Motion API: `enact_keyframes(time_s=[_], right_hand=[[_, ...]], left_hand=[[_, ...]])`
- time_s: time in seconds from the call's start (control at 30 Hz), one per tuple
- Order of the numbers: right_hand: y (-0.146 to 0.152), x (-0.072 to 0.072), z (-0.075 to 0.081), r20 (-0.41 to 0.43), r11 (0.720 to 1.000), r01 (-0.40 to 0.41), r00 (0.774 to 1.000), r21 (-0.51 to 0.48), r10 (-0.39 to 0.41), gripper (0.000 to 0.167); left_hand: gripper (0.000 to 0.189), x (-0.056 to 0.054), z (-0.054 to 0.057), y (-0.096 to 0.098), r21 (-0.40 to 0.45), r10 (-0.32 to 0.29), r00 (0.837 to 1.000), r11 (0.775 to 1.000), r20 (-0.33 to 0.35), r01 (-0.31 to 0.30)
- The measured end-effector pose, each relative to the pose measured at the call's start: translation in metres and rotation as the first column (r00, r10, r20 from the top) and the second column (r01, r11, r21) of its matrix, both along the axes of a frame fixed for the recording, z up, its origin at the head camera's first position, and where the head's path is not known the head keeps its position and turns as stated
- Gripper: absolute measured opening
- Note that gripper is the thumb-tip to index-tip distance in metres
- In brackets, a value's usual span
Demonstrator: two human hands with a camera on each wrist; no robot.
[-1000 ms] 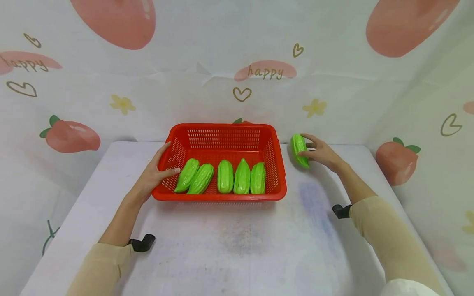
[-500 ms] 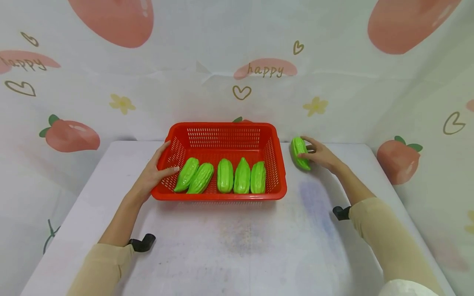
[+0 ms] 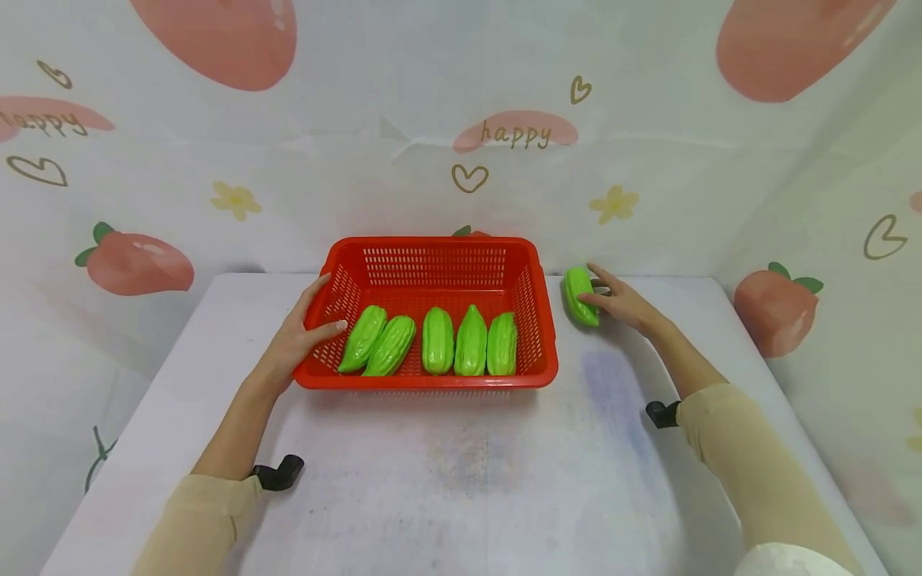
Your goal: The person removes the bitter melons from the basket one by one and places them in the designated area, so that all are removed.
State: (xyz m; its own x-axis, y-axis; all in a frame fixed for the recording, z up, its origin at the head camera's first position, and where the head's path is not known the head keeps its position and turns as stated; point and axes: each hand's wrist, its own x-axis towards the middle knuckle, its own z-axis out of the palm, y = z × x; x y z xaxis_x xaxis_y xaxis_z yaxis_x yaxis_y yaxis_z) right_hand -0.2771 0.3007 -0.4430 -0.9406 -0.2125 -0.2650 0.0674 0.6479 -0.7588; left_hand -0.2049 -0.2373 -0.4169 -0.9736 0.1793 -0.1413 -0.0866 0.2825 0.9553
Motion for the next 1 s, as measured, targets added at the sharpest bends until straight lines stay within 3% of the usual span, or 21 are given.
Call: enact_keyframes(time_s=[0.23, 0.43, 0.63, 0.77, 1.0], right_hand=[[0.001, 0.002, -0.001, -0.029, 0.999, 0.013, 0.999, -0.05, -0.014, 0.077], [0.002, 0.004, 0.0, -0.104, 0.996, 0.047, 0.993, -0.078, -0.055, 0.073], [0.006, 0.007, 0.0, -0.185, 0.982, 0.108, 0.973, -0.155, -0.136, 0.065], [0.003, 0.012, 0.005, -0.248, 0.971, 0.107, 0.955, -0.214, -0.16, 0.061], [-0.003, 0.018, 0.011, -0.346, 0.972, 0.111, 0.921, -0.205, -0.178, 0.057]], left_hand=[[0.083, -0.001, -0.001, 0.0, 0.01, -0.001, 1.0, 1.0, 0.002, 0.001], [0.083, 0.0, -0.001, 0.0, 0.012, 0.003, 1.0, 1.0, 0.005, -0.003], [0.083, 0.0, -0.001, -0.001, 0.01, 0.003, 1.0, 1.0, 0.007, -0.003], [0.082, 0.0, -0.001, 0.0, 0.0, 0.005, 1.0, 1.0, 0.0, -0.005], [0.081, 0.0, -0.001, 0.0, 0.001, 0.006, 1.0, 1.0, 0.002, -0.006]])
